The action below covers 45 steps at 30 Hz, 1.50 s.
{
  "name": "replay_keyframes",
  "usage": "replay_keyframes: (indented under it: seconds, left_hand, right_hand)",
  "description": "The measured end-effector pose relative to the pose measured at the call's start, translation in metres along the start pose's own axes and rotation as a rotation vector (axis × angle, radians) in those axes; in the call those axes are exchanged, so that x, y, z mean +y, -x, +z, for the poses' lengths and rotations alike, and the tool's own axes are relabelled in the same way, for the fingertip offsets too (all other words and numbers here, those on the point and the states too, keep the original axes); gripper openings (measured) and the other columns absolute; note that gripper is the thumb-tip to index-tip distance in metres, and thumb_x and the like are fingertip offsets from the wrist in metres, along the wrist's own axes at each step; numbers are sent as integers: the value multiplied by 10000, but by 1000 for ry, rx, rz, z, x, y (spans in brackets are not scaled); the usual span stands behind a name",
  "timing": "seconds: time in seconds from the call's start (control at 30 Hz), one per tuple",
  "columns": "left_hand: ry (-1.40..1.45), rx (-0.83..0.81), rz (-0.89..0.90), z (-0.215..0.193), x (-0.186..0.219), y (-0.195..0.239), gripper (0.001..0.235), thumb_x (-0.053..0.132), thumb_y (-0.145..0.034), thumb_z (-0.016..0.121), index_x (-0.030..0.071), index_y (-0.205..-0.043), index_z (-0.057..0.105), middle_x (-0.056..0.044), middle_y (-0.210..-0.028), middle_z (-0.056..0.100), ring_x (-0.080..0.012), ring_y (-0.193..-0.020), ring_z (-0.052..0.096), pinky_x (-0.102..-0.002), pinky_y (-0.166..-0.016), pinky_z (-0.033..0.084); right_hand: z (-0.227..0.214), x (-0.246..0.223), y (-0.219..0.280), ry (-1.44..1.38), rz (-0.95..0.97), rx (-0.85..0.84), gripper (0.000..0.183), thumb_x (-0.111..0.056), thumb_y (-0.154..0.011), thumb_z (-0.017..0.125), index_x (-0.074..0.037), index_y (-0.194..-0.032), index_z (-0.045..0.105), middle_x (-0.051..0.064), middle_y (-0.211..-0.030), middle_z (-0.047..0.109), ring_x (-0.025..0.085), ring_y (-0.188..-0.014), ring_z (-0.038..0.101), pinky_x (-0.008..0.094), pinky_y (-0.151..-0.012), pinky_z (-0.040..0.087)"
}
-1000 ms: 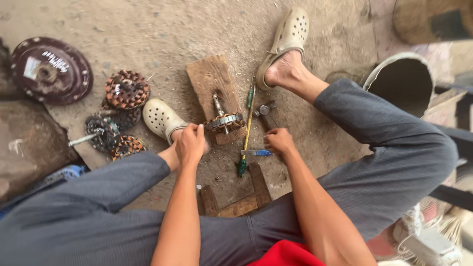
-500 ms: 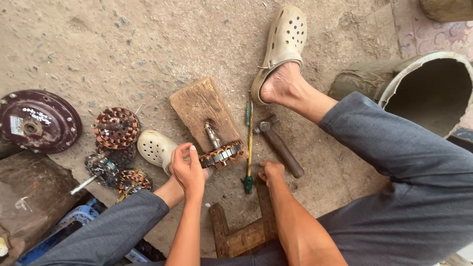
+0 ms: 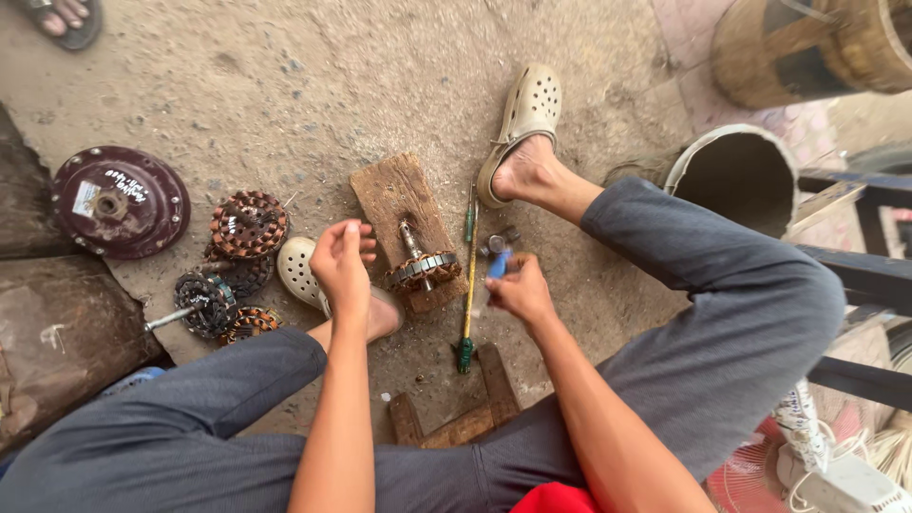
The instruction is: The person sits on the ground and uses a hammer and chisel to work on a small mechanical component placed on a wooden block. They repeatedly strike the chisel to adjust or shape the part, occasionally repositioning it with their hands.
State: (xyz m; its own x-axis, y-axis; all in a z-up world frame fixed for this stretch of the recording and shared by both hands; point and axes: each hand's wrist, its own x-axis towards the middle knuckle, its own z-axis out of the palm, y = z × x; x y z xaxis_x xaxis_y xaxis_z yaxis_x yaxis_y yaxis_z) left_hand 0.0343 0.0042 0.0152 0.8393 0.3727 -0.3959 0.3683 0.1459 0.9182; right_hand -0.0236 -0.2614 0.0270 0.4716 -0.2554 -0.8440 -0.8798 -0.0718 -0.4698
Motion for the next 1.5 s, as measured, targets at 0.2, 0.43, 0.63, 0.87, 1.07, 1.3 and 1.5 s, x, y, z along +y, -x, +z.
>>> replay_keyframes:
  seconds: [0.2, 0.43, 0.63, 0.87, 1.07, 1.3, 1.5]
  left_hand:
    - [42, -278, -101, 8, 68, 27, 177, 150, -991, 596, 43, -1089, 699, -52, -1004, 752, -131, -814, 698, -261, -644, 569]
    - [-7, -500, 4, -11, 104, 54, 228, 167, -1013, 575, 40, -1139, 715, -49, -1025, 759, -108, -871, 686, -260, -720, 548]
    - [-51, -553, 220, -28, 122, 95, 288, 100, -920, 678, 11, -1191, 710, -37, -1027, 744, -94, -892, 714, -256, -764, 595]
    - [69, -537, -55, -8, 92, 98, 186, 120, -923, 738, -4, -1050, 793, -40, -754, 713, -59, -582, 578, -215, -501, 455]
    - [176, -756, -392, -16, 59, 68, 129, 108, -928, 734, 3, -986, 783, -23, -720, 675, -51, -542, 531, -195, -461, 378]
    - [-227, -603, -241, 5, 32, 59, 193, 182, -946, 719, 23, -1033, 787, -25, -798, 710, -116, -678, 633, -281, -609, 476]
    - [-771, -263, 308, -10, 17, 57, 364, 143, -862, 742, 49, -1211, 694, -154, -1226, 687, -375, -1188, 608, -464, -1029, 467]
  right_hand:
    - [-3, -58, 69, -403, -319, -304, 448, -50, -885, 732, -62, -1284, 528, 88, -903, 728, 148, -808, 694, 300, -719, 569]
    - [4, -79, 112, -579, -416, -371, 304, -18, -887, 759, 21, -1112, 558, 120, -963, 688, 218, -845, 720, 401, -772, 637]
    - [7, -96, 117, -613, -424, -441, 239, -3, -892, 717, -3, -1062, 549, 163, -1010, 710, 234, -862, 737, 389, -747, 626]
    - [5, -102, 141, -368, -580, -380, 273, -33, -886, 716, -36, -1110, 560, 124, -1069, 730, 188, -926, 732, 349, -796, 657]
    - [-23, -115, 162, 347, -923, -281, 294, -74, -830, 815, -32, -1108, 731, 91, -1007, 785, 194, -860, 741, 328, -739, 612]
    - [-28, -92, 144, 1082, -1183, -105, 294, -213, -849, 786, -137, -1133, 800, 129, -934, 778, 304, -773, 743, 415, -691, 584]
    - [6, -63, 98, 1191, -1260, -61, 305, -53, -885, 630, -39, -1178, 716, 139, -1165, 741, 308, -764, 739, 401, -638, 596]
